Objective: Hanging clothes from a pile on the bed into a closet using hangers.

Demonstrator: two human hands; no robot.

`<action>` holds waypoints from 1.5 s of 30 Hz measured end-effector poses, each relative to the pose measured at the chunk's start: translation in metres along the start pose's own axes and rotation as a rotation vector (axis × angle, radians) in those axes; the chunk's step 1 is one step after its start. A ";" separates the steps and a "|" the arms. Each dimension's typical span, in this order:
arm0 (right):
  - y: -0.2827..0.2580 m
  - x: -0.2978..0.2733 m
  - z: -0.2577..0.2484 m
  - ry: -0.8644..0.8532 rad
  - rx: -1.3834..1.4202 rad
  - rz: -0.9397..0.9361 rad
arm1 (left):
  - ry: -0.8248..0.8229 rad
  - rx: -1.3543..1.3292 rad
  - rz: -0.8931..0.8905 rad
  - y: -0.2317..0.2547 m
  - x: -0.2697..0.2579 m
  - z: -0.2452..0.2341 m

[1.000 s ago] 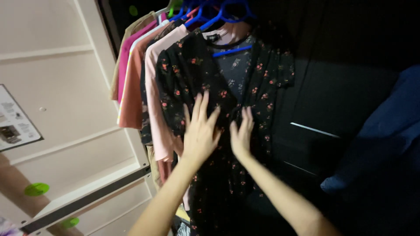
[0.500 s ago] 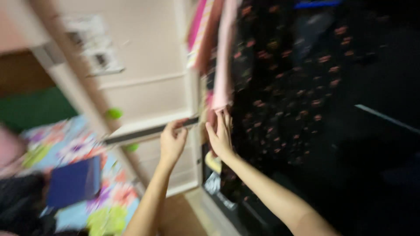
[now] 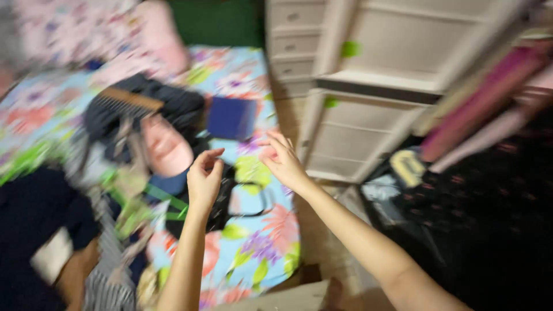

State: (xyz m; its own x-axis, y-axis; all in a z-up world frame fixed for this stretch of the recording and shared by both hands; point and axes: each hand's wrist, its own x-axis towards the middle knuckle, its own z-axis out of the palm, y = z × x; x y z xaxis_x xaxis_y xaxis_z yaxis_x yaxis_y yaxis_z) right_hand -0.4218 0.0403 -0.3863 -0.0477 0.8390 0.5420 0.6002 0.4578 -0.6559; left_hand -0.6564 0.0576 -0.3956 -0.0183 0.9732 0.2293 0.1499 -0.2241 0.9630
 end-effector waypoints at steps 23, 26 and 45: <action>-0.130 -0.007 0.299 -0.967 0.455 -0.013 | 0.905 0.028 -0.248 -0.079 -0.234 -0.297; -0.156 0.000 0.334 -1.010 0.517 -0.044 | 0.929 0.010 -0.281 -0.090 -0.234 -0.332; -0.273 0.052 0.578 -0.808 0.419 0.188 | 0.611 0.120 -0.302 -0.150 -0.108 -0.633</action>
State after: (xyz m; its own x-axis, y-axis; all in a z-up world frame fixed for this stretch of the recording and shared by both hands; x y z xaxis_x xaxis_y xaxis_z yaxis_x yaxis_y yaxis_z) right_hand -1.0499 0.1285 -0.4830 -0.6154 0.7880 -0.0199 0.3247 0.2304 -0.9173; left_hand -1.3025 -0.0469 -0.4749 -0.6250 0.7802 0.0258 0.1582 0.0942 0.9829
